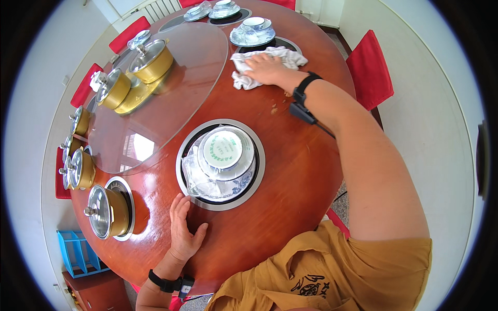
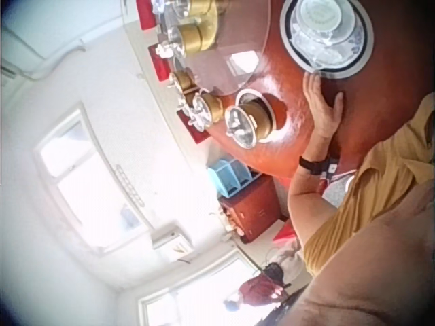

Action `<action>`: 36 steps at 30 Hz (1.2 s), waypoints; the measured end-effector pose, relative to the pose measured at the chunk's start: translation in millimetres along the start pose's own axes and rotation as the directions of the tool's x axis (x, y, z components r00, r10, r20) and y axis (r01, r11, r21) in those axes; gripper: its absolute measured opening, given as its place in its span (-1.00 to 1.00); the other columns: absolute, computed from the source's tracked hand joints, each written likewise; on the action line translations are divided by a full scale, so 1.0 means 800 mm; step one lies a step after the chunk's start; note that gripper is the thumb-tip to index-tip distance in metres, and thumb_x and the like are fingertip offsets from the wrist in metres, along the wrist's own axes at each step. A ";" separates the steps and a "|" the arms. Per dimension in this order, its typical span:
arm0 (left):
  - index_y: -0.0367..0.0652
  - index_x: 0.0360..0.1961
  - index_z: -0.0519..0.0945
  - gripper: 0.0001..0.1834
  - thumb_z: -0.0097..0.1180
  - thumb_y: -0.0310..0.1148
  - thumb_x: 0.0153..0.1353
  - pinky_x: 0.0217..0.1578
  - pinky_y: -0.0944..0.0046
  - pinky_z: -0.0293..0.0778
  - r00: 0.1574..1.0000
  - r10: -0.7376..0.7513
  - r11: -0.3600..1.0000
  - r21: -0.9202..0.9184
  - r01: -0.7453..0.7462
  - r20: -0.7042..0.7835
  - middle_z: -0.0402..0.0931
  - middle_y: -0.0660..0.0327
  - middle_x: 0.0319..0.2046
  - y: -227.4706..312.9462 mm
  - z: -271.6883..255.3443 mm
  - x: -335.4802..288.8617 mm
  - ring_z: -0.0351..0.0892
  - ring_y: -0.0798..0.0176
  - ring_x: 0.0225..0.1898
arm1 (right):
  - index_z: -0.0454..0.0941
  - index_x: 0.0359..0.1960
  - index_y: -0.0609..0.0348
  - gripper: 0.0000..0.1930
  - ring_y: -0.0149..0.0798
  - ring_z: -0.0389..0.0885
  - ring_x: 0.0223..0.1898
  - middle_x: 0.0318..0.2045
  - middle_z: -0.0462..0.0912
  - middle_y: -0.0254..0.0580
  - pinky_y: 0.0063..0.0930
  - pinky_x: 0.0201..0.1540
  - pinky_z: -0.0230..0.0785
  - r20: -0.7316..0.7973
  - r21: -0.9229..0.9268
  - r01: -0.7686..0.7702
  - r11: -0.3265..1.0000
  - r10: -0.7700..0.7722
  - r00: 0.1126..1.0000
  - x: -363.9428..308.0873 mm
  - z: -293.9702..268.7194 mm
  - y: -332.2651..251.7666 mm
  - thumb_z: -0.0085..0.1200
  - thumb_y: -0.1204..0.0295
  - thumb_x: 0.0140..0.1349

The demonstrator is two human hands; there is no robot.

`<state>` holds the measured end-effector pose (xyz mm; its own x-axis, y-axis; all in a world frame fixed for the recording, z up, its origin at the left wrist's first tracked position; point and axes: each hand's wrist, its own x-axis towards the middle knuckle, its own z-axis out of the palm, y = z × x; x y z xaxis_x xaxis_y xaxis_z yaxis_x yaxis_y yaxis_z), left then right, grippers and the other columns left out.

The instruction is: The person wipes the surface of a large wooden dining table with a white cloth, cleaning around several pots and plates.

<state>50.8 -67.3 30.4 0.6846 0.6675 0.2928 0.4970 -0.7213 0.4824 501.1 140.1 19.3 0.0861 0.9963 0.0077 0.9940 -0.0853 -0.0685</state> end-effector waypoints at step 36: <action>-0.26 0.24 0.19 -0.09 0.37 -0.49 -0.19 0.23 -0.10 0.18 0.997 -0.078 0.995 -0.052 0.079 0.024 0.24 -0.11 0.20 -0.002 0.000 0.002 0.19 -0.27 0.26 | 0.30 0.02 0.46 -0.70 0.10 0.65 -0.17 -0.12 0.54 0.32 -0.19 -0.17 0.63 0.311 0.941 -0.337 -0.027 0.459 0.832 0.117 -0.030 0.145 -0.12 0.47 0.35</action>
<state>50.9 -65.3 30.3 0.6564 0.7172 0.2341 0.5213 -0.6555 0.5464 625.8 223.4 36.3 0.5069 0.7941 -0.3352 -0.1194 -0.3204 -0.9397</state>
